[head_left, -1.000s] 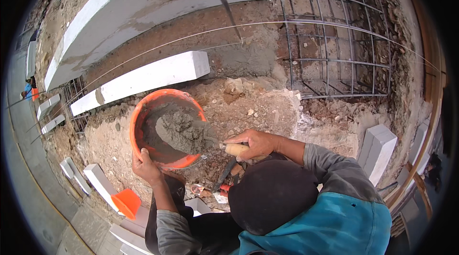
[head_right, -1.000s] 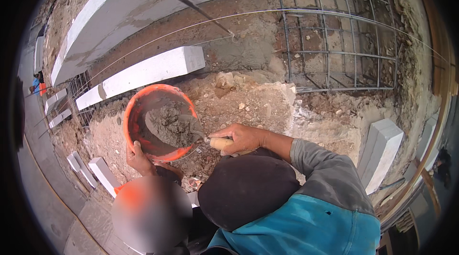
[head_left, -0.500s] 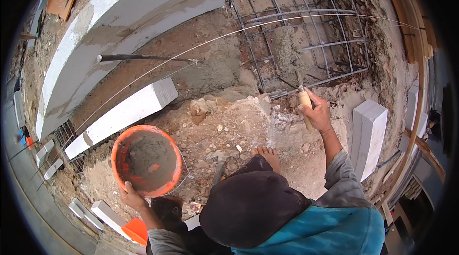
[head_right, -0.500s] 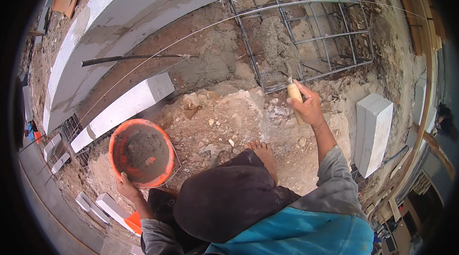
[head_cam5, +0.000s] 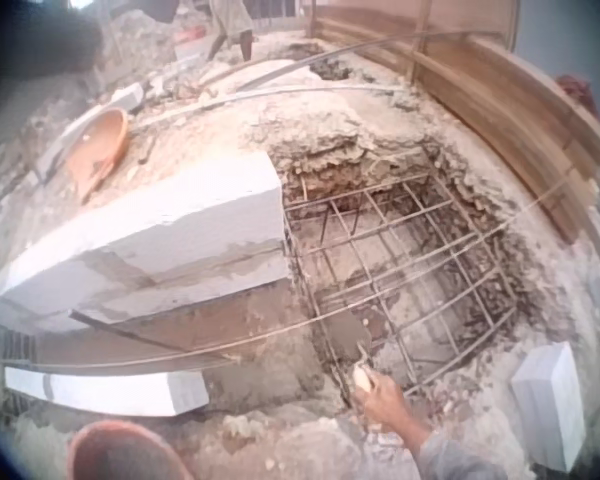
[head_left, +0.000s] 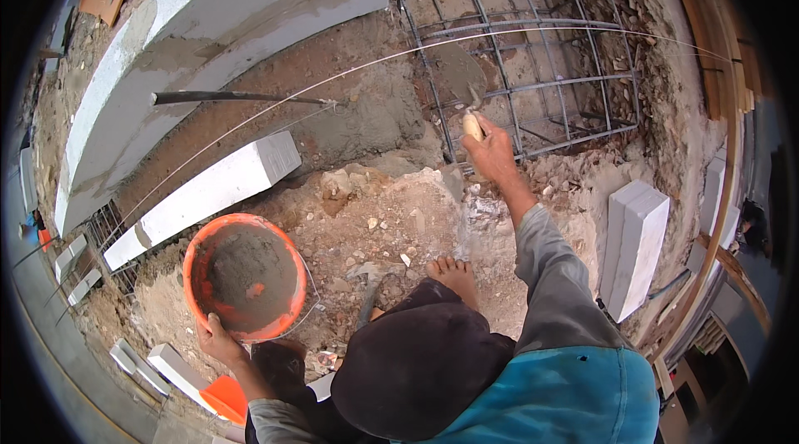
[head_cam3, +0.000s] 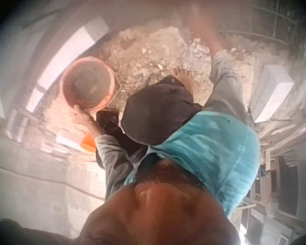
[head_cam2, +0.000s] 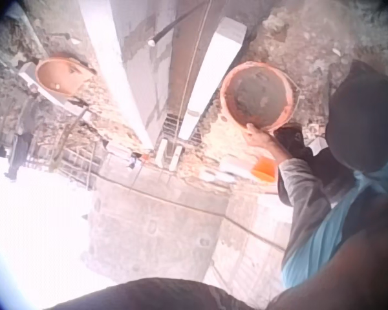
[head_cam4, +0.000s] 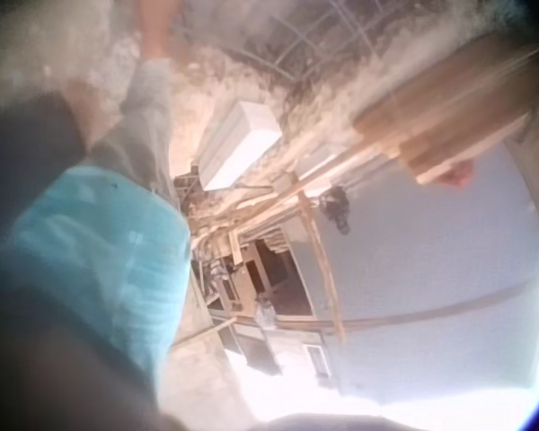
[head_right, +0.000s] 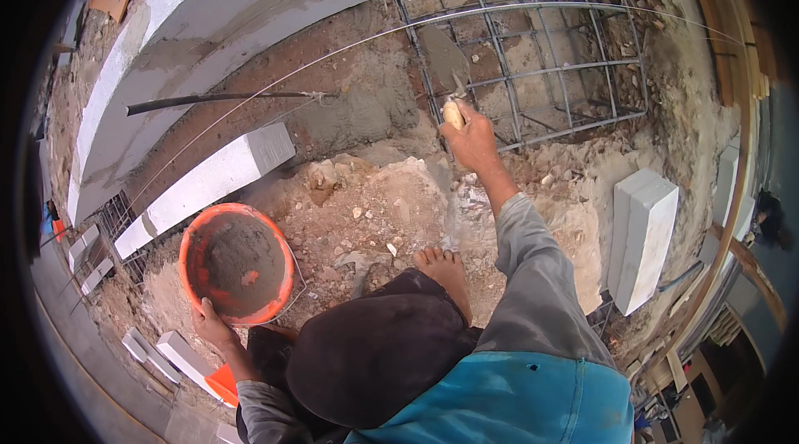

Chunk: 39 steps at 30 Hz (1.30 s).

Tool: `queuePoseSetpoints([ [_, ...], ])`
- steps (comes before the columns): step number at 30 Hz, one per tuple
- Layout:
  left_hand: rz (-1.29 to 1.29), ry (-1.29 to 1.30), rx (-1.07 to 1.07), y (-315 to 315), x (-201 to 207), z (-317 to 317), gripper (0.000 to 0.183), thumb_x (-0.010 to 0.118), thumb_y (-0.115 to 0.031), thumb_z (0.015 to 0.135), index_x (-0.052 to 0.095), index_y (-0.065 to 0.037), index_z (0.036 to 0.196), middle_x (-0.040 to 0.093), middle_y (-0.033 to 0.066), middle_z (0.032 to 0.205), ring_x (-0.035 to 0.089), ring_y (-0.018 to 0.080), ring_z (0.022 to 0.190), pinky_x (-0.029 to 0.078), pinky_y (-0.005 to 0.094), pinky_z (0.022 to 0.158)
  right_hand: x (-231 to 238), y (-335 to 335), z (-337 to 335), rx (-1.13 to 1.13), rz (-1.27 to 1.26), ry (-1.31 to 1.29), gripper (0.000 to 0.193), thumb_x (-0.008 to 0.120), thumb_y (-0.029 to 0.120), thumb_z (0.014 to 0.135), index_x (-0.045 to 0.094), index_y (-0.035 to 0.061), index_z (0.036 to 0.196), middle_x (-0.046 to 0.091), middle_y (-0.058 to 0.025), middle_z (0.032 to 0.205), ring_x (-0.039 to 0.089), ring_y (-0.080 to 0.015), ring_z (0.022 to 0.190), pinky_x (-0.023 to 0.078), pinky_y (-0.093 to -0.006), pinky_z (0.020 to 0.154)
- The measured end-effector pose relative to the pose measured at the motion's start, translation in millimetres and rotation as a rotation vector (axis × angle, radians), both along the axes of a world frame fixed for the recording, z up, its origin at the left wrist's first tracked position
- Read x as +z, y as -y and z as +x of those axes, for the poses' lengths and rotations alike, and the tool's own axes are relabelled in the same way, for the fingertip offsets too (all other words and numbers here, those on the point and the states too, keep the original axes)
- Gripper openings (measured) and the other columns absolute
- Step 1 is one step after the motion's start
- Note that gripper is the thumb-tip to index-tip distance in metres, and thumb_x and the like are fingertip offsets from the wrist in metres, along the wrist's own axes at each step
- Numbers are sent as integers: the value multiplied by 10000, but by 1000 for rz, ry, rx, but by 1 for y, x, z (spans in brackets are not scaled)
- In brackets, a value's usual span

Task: The person places white masonry blocks onto a concrete and rebar structure, applying mortar with a trowel and checking the alignment with a measuring tape and a hammer.

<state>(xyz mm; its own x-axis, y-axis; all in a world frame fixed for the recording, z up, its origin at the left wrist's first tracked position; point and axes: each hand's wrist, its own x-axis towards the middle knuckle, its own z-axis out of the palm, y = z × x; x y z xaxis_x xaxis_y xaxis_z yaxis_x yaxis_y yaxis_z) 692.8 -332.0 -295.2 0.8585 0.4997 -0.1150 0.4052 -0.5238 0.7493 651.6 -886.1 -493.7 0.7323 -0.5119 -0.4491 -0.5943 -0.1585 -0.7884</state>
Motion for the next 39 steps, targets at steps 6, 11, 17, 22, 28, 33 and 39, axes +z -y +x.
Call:
queuePoseSetpoints([
  [6, 19, -27, -7, 6, -1, -4, 153, 573, -70, 934, 658, 8, 1035, 561, -20, 815, 489, 67, 711, 409, 233, 631, 106, -29, -41, 661, 45, 277, 613, 631, 129, 857, 438, -51, 1410, 581, -253, 1252, 629, -362, 1095, 499, -393, 943],
  [11, 109, -18, -60, 32, 2, -4, 209, 581, -60, 930, 668, 26, 1099, 565, -26, 813, 484, 62, 699, 404, 224, 616, 134, -181, 38, 1320, 54, 372, 449, 588, 90, 857, 506, -44, 1278, 579, -207, 926, 638, -385, 884, 529, -450, 798],
  [17, 67, 9, -91, 56, -9, -12, 265, 604, -49, 912, 660, 53, 1150, 588, -22, 846, 497, 58, 730, 426, 223, 654, 102, -277, 43, 1733, -23, 611, 245, 556, 63, 836, 620, -124, 981, 621, -205, 901, 665, -350, 877, 538, -437, 772],
  [22, 149, 16, -122, 53, -6, -20, 347, 645, -56, 886, 639, 62, 1213, 673, 50, 916, 584, 102, 802, 485, 265, 748, 129, -262, 81, 1575, -129, 443, 235, 555, 18, 807, 615, -140, 971, 627, -272, 1004, 673, -385, 849, 549, -454, 742],
  [28, 98, 24, -27, 42, -12, -33, 356, 653, -50, 883, 635, 61, 1221, 656, 44, 914, 575, 96, 792, 480, 258, 735, 106, -282, 74, 1848, 134, 166, 332, 591, 17, 772, 587, -134, 1068, 640, -251, 894, 676, -352, 812, 536, -449, 716],
  [33, 14, 107, 33, 50, -22, -32, 338, 644, -33, 887, 640, 69, 1209, 598, -12, 870, 517, 61, 753, 444, 216, 691, 103, -283, 43, 1466, 795, -2, 339, 659, 84, 783, 632, -85, 1076, 665, -155, 852, 673, -257, 727, 538, -365, 656],
  [39, 32, 95, 24, 48, -23, -28, 177, 561, -118, 970, 648, 36, 979, 518, -50, 776, 434, 45, 681, 360, 218, 594, 62, -267, -1, 1061, 1328, -114, 630, 741, 177, 806, 536, -47, 1357, 679, -102, 1012, 655, -127, 771, 533, -264, 660],
])
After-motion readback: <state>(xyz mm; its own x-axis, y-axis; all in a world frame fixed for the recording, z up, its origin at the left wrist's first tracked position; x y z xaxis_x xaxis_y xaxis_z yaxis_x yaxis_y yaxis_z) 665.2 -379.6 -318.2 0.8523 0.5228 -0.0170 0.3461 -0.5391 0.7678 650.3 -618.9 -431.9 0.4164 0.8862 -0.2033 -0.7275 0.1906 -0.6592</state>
